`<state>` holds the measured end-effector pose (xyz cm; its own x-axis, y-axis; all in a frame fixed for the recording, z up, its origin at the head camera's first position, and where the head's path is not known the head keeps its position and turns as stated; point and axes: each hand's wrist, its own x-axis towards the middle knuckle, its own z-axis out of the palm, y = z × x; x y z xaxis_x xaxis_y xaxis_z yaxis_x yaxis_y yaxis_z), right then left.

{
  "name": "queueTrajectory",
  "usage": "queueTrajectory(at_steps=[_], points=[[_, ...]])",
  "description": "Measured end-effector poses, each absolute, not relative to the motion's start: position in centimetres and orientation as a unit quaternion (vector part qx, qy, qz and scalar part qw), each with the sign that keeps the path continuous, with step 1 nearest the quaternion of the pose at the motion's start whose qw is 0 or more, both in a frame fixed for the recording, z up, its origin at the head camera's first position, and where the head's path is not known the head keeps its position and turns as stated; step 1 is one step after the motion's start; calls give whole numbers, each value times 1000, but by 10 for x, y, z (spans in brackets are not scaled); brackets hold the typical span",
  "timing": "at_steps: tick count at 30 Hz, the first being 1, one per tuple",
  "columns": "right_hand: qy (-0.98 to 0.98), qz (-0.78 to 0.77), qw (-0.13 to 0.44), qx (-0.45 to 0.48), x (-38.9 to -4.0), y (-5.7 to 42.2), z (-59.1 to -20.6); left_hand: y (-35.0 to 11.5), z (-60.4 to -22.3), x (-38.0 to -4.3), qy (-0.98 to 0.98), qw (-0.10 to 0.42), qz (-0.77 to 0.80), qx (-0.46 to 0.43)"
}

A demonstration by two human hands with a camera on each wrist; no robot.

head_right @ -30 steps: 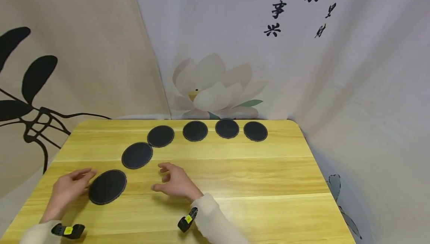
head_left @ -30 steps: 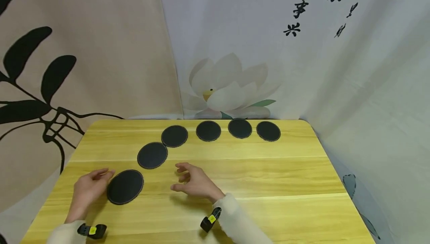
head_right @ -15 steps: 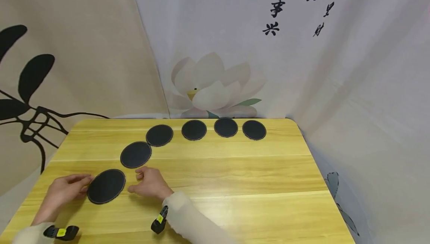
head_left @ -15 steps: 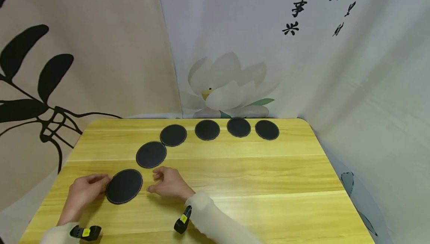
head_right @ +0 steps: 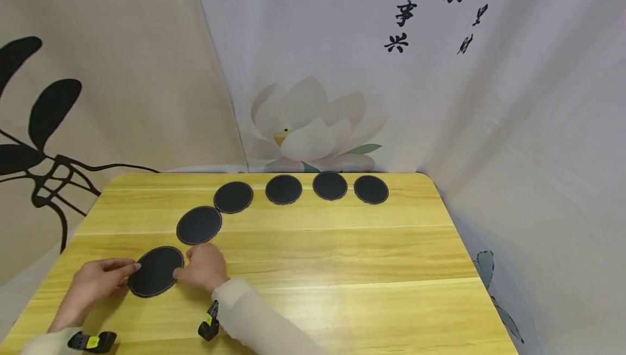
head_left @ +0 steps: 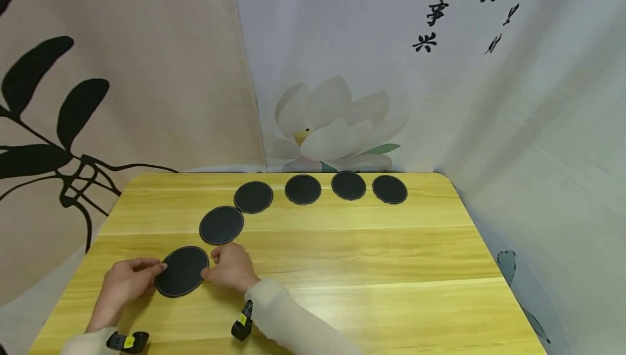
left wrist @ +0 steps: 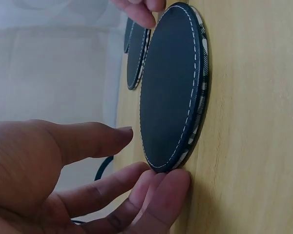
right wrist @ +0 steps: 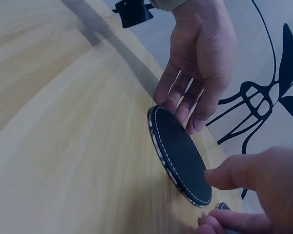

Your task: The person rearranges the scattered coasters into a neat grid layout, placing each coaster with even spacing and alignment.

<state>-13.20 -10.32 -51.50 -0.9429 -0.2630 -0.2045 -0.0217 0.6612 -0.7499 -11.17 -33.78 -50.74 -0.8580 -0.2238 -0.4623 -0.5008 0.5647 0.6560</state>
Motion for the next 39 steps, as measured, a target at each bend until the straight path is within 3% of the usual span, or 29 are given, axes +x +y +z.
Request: queueTrajectory(at_steps=[10, 27, 39], points=[[937, -322, 104, -89, -134, -113, -515, -332, -505, -111, 876, 153, 407, -209], [930, -346, 101, -77, -125, -121, -512, -328, -504, -107, 856, 144, 437, -236], [841, -528, 112, -46, -130, -106, -524, -319, -508, -102, 838, 119, 480, -233]])
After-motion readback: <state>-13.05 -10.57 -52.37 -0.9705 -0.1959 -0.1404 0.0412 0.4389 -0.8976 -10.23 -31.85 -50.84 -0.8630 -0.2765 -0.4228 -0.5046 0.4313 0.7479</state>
